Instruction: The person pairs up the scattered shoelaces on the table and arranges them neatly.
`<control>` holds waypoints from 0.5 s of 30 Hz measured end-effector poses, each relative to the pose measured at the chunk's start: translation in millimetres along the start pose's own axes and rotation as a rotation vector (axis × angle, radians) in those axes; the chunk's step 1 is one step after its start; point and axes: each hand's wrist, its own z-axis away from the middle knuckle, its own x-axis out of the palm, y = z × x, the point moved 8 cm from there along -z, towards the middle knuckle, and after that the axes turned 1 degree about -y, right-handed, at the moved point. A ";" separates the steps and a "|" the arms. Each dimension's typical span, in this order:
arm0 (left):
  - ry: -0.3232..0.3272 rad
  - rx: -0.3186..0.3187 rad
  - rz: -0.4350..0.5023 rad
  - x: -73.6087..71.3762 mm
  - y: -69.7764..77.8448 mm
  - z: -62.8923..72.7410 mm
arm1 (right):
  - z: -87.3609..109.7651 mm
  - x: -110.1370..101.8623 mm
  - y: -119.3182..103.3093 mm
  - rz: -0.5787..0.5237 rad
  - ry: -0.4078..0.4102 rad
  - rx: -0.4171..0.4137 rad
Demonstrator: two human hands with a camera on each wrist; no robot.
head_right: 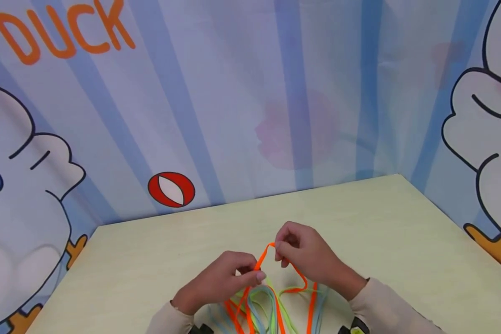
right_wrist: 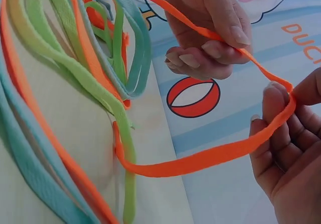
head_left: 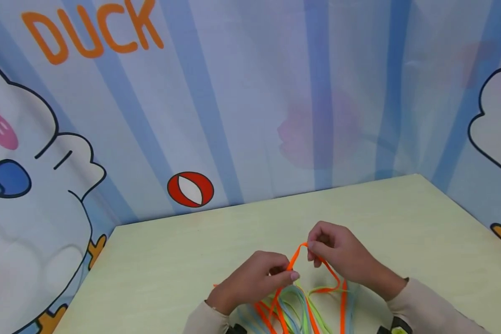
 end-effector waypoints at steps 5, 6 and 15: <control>0.029 -0.035 0.147 -4.2 -5.6 1.7 | -0.3 -8.4 -0.4 -0.054 0.065 -0.011; 0.036 -0.044 0.174 -5.6 -6.8 1.9 | -0.3 -10.3 -0.1 -0.059 0.077 -0.009; 0.125 -0.094 0.386 -21.0 -14.8 4.5 | -1.0 -23.1 4.9 -0.151 0.147 0.030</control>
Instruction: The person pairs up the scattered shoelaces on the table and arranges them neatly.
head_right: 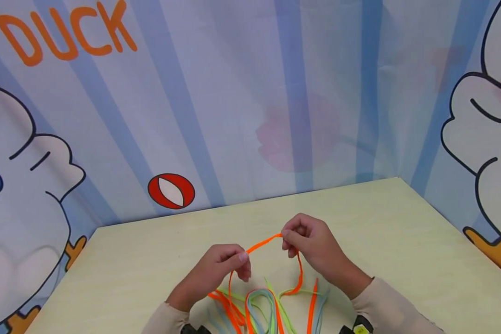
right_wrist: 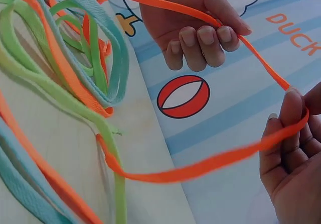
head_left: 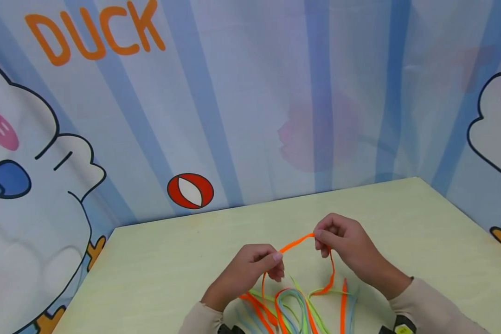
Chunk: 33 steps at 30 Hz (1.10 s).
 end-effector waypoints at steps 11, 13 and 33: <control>0.175 0.029 0.121 -22.6 -7.1 6.0 | -2.8 -5.3 0.2 -0.052 0.047 0.008; 0.202 0.041 0.128 -26.8 -7.8 5.9 | -2.7 -7.0 -0.3 -0.055 0.054 0.002; 0.153 -0.020 -0.019 -59.4 2.4 -9.7 | -6.5 -32.3 3.2 -0.028 0.185 0.010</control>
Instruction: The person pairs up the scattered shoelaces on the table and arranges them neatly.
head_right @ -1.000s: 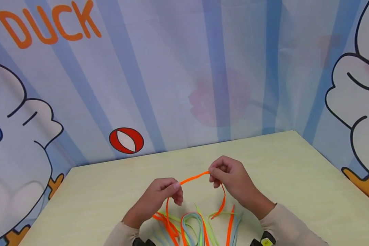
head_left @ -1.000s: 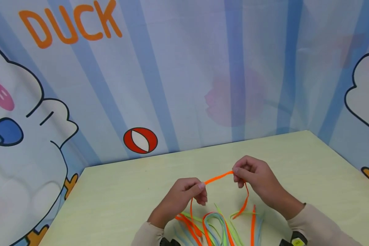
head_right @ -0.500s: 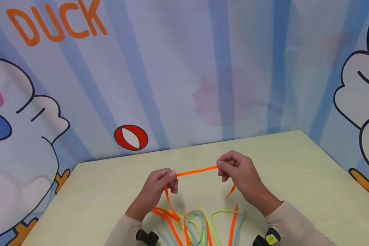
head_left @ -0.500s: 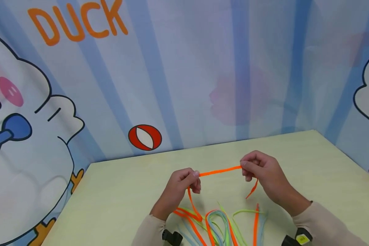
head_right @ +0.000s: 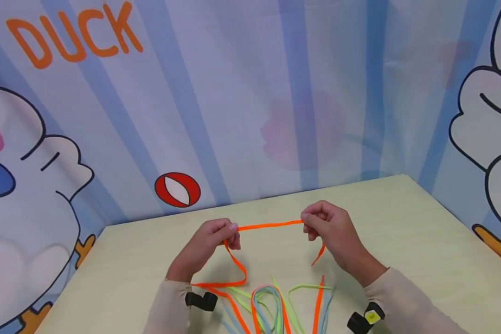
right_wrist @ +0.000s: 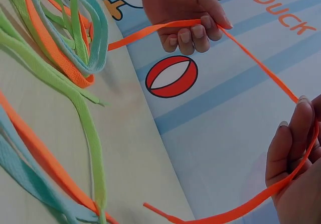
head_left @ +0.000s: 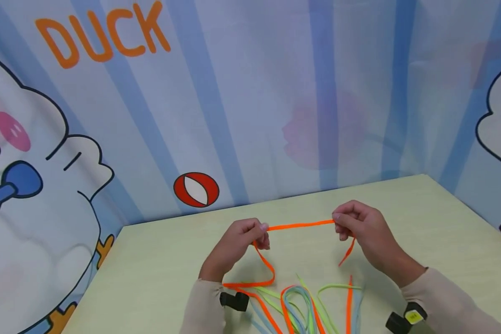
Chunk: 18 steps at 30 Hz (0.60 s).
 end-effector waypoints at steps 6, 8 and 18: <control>0.015 -0.025 0.051 -13.0 -7.5 1.2 | -1.3 -4.4 2.0 0.013 0.011 0.008; 0.043 -0.026 0.087 -18.2 -11.7 1.5 | -2.1 -6.6 3.3 0.019 0.022 0.007; 0.280 -0.005 0.379 -35.0 -25.2 1.7 | -5.1 -13.3 6.8 -0.002 0.032 -0.010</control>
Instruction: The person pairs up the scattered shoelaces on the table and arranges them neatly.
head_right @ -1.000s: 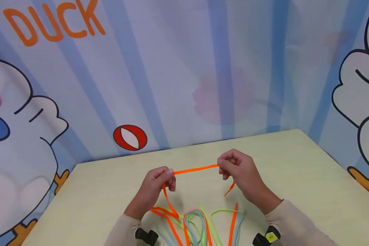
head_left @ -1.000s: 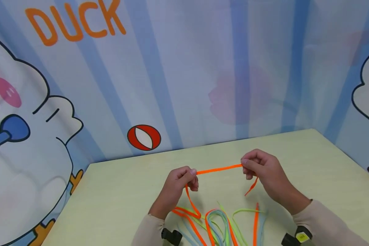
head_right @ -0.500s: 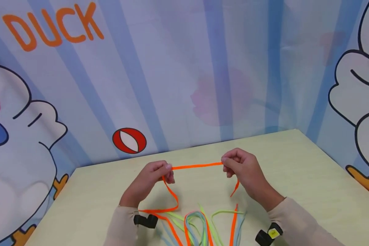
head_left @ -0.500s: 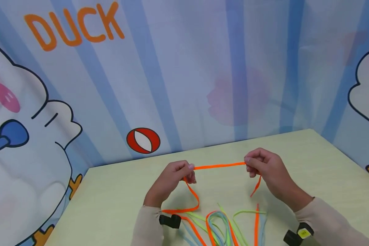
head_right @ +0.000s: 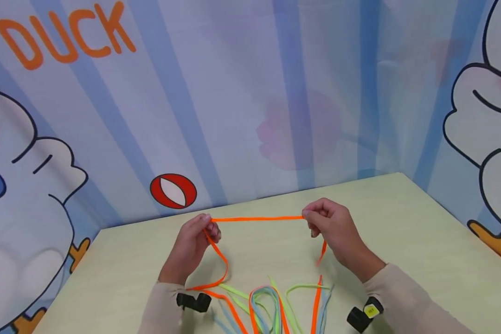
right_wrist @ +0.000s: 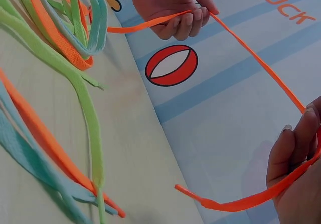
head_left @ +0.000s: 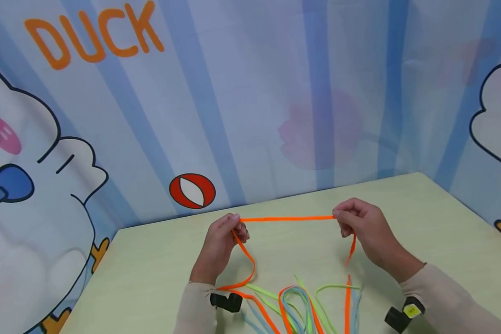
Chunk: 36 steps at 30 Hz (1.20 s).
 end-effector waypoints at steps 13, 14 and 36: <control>0.157 0.026 0.078 -24.9 0.5 2.5 | -7.0 -16.3 11.2 -0.012 0.061 0.056; 0.175 0.021 0.083 -27.5 -0.1 2.7 | -7.8 -17.2 11.9 -0.012 0.062 0.057; 0.289 -0.021 0.169 -45.5 -4.9 4.1 | -11.4 -44.1 17.9 -0.023 0.115 0.082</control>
